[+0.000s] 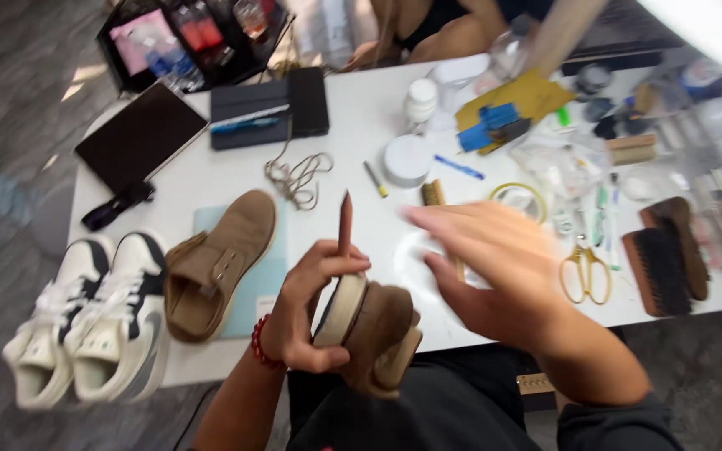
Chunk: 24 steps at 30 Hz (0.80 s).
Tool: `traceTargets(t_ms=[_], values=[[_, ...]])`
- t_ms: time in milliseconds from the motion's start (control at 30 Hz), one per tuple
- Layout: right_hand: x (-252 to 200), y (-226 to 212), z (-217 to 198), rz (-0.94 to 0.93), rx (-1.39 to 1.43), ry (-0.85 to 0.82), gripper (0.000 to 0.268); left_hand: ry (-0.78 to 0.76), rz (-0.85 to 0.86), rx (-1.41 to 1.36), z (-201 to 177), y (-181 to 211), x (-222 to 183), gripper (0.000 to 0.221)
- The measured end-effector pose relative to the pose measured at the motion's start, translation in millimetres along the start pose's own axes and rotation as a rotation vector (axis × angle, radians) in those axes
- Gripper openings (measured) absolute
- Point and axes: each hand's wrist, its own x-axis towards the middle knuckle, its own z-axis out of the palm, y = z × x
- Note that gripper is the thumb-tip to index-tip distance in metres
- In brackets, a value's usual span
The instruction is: The person marks the sole of a brown shoe with a pencil before tracing along the seam where the upper meets the midsole. They then rotate the shoe to mark the heel area and the side seams.
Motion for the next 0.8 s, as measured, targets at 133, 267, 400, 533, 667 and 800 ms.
traceTargets(t_ms=[133, 267, 400, 533, 667, 800], values=[[-41, -3, -51, 0.259, -0.109, 0.235, 0.049, 0.206, -0.012, -0.063, -6, 4, -16, 0.085], [-98, 0, -9, 0.623, -0.223, 0.298, 0.047, 0.329, -0.057, -0.099, 2, 3, -30, 0.084], [-143, 20, -3, 0.757, -0.242, 0.294, 0.045, 0.355, 0.022, -0.026, 9, -5, -25, 0.084], [-153, 40, -16, 0.773, -0.245, 0.301, 0.043, 0.343, 0.030, 0.092, 20, -3, -31, 0.084], [-158, 38, -30, 0.836, -0.278, 0.383, 0.042, 0.348, 0.038, 0.034, 22, 4, -20, 0.083], [-163, 46, -27, 0.830, -0.284, 0.397, 0.041, 0.363, 0.068, 0.053, 25, -3, -24, 0.082]])
